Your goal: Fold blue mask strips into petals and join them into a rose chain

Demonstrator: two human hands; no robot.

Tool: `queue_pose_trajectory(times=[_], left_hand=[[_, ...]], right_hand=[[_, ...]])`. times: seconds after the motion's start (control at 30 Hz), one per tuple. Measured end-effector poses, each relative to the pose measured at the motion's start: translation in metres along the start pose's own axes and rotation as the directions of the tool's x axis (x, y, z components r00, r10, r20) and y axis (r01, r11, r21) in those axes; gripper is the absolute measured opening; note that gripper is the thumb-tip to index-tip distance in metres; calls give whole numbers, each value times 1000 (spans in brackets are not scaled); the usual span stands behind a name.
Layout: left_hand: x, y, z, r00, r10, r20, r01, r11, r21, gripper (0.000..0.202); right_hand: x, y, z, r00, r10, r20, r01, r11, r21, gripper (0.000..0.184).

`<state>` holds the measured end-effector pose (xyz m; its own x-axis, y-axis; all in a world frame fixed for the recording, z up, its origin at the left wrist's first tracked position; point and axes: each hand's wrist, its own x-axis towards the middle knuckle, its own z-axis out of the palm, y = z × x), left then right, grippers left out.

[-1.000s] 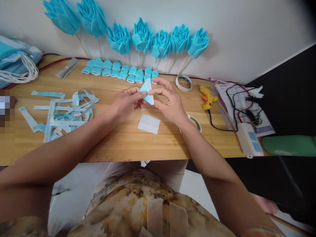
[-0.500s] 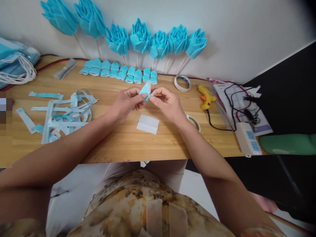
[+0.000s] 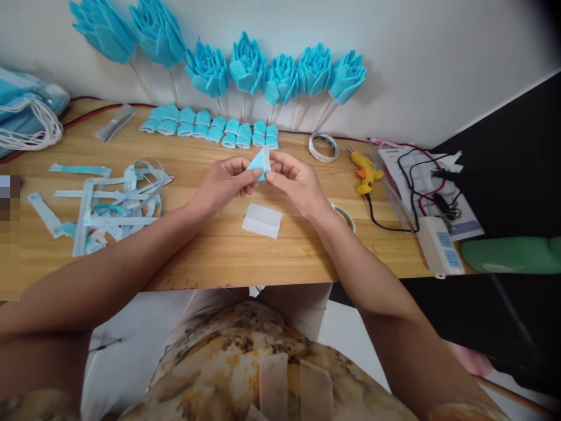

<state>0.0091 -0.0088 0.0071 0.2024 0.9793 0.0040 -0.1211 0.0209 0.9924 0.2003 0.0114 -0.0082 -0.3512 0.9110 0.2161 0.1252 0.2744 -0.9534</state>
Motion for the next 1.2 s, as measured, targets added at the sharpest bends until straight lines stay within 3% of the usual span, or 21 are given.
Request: queue_pose_trajectory(times=[0.27, 0.47, 0.77, 0.97, 1.07, 1.2], left_hand=[[-1, -3, -2, 995, 99, 19, -101, 989, 112, 23], [0, -3, -2, 999, 47, 12, -48, 992, 120, 24], [-1, -2, -2, 989, 32, 141, -72, 954, 291, 29], [0, -3, -4, 987, 18, 160, -61, 962, 266, 28], [0, -2, -4, 989, -8, 148, -24, 977, 212, 26], [-1, 0, -2, 991, -10, 130, -9, 989, 146, 24]], right_hand=[[0, 1, 1, 1000, 11, 17, -11, 1000, -15, 45], [-3, -11, 4, 1000, 6, 28, -7, 999, 35, 39], [-2, -8, 6, 998, 2, -58, 2, 998, 66, 24], [-5, -13, 6, 988, -115, -106, 97, 982, -161, 9], [-6, -19, 4, 968, -238, -82, 202, 928, -313, 5], [-6, -17, -3, 925, -379, 7, 340, 822, -457, 14]])
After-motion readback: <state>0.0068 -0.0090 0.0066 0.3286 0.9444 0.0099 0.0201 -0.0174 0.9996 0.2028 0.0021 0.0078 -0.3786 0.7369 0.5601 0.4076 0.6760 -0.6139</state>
